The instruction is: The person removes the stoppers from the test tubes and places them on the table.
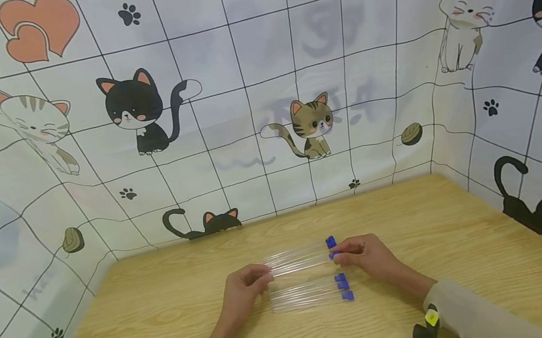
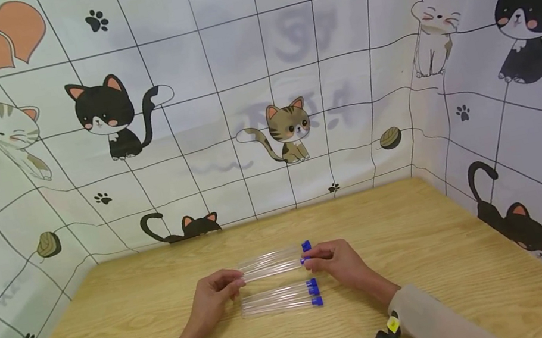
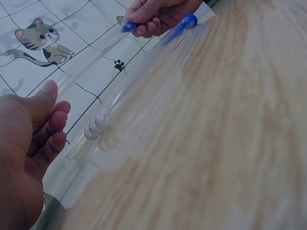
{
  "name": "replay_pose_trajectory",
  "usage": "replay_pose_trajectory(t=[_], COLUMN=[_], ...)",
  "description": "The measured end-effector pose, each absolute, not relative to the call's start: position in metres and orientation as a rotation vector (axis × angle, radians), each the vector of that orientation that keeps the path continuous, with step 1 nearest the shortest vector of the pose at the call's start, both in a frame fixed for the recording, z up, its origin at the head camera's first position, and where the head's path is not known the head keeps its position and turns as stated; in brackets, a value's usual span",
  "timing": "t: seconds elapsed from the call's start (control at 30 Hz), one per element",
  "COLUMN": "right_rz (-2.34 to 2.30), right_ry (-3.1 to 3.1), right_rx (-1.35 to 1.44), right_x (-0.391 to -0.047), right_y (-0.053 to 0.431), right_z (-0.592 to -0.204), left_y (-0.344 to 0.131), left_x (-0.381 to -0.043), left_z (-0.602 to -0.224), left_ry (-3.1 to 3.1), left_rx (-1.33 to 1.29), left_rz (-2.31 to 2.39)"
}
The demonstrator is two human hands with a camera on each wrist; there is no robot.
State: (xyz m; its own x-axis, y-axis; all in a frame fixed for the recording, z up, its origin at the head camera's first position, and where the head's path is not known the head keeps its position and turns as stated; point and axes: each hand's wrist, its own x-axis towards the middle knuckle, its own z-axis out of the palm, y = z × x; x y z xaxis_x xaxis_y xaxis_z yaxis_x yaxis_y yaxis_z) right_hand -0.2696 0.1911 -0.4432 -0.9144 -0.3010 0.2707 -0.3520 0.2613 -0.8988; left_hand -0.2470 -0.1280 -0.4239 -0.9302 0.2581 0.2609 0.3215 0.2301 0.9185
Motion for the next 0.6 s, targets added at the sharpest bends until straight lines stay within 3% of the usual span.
replay_pose_trajectory(t=[0.2, 0.6], right_rz=[1.779, 1.769], right_ry=[-2.510, -2.579], right_rx=[0.648, 0.689], right_x=[-0.268, -0.269], right_y=[0.192, 0.196], right_z=[-0.440, -0.440], left_y=[-0.131, -0.131], left_x=[-0.262, -0.264], left_z=[-0.444, -0.448], left_ry=[-2.386, -2.368], left_rx=[-0.526, -0.515], left_rz=[-1.844, -1.854])
